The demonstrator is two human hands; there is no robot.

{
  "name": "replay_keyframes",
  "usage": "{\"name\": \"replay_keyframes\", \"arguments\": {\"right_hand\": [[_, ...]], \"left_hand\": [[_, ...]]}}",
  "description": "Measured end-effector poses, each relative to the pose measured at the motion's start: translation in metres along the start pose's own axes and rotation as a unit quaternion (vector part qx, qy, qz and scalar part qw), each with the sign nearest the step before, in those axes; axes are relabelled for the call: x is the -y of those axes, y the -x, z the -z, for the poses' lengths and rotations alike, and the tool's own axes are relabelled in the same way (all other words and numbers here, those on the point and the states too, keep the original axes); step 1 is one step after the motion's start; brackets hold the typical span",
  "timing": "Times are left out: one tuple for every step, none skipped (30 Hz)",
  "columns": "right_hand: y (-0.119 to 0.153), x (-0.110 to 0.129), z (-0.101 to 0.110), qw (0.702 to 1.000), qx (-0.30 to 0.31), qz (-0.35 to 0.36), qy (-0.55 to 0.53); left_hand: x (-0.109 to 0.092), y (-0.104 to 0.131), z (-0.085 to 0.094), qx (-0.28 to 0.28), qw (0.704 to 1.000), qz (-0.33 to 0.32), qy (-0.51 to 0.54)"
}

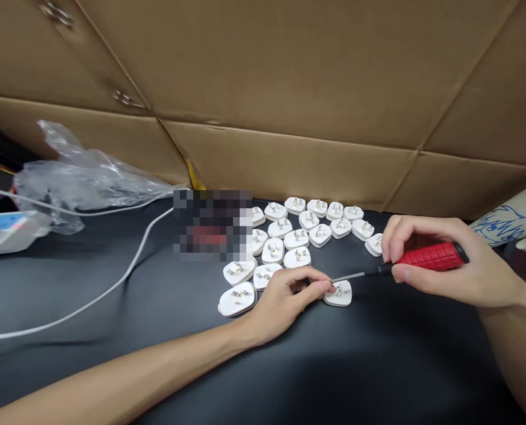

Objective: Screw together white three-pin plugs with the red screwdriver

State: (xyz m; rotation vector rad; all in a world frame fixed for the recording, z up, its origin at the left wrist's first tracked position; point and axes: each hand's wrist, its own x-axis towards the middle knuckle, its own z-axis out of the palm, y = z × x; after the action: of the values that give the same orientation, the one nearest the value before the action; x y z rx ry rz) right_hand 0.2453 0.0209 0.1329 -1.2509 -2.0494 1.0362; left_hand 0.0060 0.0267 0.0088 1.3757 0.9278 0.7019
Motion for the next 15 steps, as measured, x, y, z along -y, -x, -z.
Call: {"name": "replay_keyframes", "arguments": {"right_hand": [[0.0001,0.0004,0.0006,1.0,0.007,0.008,0.004],[0.0001,0.0007,0.0011,1.0,0.015,0.015,0.009],[0.0003,0.0007,0.0016,0.999,0.023,0.02,0.013],[0.0004,0.0006,0.0019,0.999,0.033,0.023,0.018],[0.0006,0.0003,0.0022,0.999,0.044,0.024,0.022],[0.0008,0.0,0.0024,0.998,0.053,0.024,0.026],[0.001,-0.0004,0.0025,0.998,0.058,0.023,0.029],[0.0012,-0.0006,0.0028,0.997,0.06,0.021,0.032],[0.0014,-0.0006,0.0031,0.997,0.059,0.021,0.035],[0.0017,-0.0003,0.0037,0.997,0.06,0.021,0.038],[0.0019,0.0002,0.0045,0.997,0.061,0.025,0.042],[0.0022,0.001,0.0055,0.997,0.062,0.028,0.046],[0.0025,0.002,0.0065,0.996,0.062,0.032,0.049],[0.0028,0.003,0.0076,0.996,0.059,0.035,0.052],[0.003,0.0038,0.0085,0.996,0.056,0.036,0.053]], "left_hand": [[-0.0001,0.0001,0.0,0.0,1.0,0.0,-0.001],[-0.0001,0.0002,0.0,0.0,1.0,0.0,-0.002],[-0.0001,0.0001,-0.0001,-0.001,1.0,-0.001,-0.003],[-0.0001,-0.0001,-0.0001,-0.002,1.0,-0.002,-0.004],[0.0,-0.0003,-0.0002,-0.003,1.0,0.0,-0.007],[0.0001,-0.0005,-0.0002,-0.004,1.0,0.002,-0.01],[0.0004,-0.0008,-0.0003,-0.005,1.0,0.005,-0.013],[0.0006,-0.0009,-0.0002,-0.006,1.0,0.006,-0.015],[0.0009,-0.001,-0.0002,-0.006,1.0,0.008,-0.018],[0.0012,-0.001,-0.0001,-0.005,1.0,0.008,-0.02],[0.0014,-0.001,-0.0001,-0.006,1.0,0.008,-0.021],[0.0017,-0.0009,0.0,-0.006,1.0,0.007,-0.02],[0.0019,-0.0008,0.0,-0.006,1.0,0.006,-0.018],[0.0021,-0.0006,0.0,-0.006,1.0,0.004,-0.016],[0.0023,-0.0005,0.0,-0.005,1.0,0.001,-0.013]]}}
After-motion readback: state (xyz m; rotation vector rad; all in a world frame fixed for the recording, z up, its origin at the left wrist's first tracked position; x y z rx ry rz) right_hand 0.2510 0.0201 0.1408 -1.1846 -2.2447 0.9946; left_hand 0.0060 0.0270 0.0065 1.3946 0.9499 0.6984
